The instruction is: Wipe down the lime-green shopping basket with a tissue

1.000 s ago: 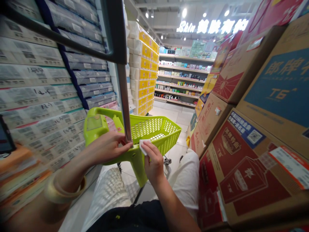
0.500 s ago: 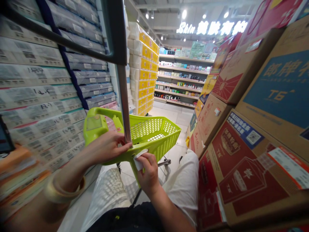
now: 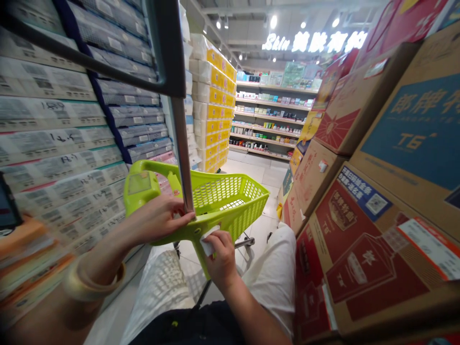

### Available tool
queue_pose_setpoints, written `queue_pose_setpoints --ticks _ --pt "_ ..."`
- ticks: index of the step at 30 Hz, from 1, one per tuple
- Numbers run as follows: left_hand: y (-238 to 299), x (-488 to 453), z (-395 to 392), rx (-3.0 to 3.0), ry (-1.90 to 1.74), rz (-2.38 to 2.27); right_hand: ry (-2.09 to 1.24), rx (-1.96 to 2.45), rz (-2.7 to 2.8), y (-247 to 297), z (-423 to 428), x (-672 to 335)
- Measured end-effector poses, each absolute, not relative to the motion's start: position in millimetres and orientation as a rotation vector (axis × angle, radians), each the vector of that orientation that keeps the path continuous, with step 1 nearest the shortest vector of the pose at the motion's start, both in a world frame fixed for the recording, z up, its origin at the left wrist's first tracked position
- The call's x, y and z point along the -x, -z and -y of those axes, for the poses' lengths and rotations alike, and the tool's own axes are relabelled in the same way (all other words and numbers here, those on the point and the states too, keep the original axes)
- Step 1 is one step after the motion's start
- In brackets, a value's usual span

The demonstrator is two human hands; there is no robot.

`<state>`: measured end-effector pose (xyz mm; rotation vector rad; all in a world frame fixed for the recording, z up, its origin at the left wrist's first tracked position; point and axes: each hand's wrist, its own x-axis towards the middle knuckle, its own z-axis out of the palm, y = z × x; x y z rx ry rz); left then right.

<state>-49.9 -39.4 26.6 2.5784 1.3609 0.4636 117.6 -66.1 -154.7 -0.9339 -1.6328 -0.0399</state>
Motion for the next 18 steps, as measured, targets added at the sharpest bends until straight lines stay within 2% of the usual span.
queue_pose_setpoints --ticks 3,11,18 --pt "-26 52 38 -2.573 -0.503 -1.353 -0.014 0.935 1.690 169 71 -121" --pt "-24 55 36 -2.602 -0.542 -1.274 0.061 0.893 1.557 129 59 -131" --pt "-24 57 35 -2.644 -0.557 -1.217 0.060 1.001 1.533 136 40 -140"
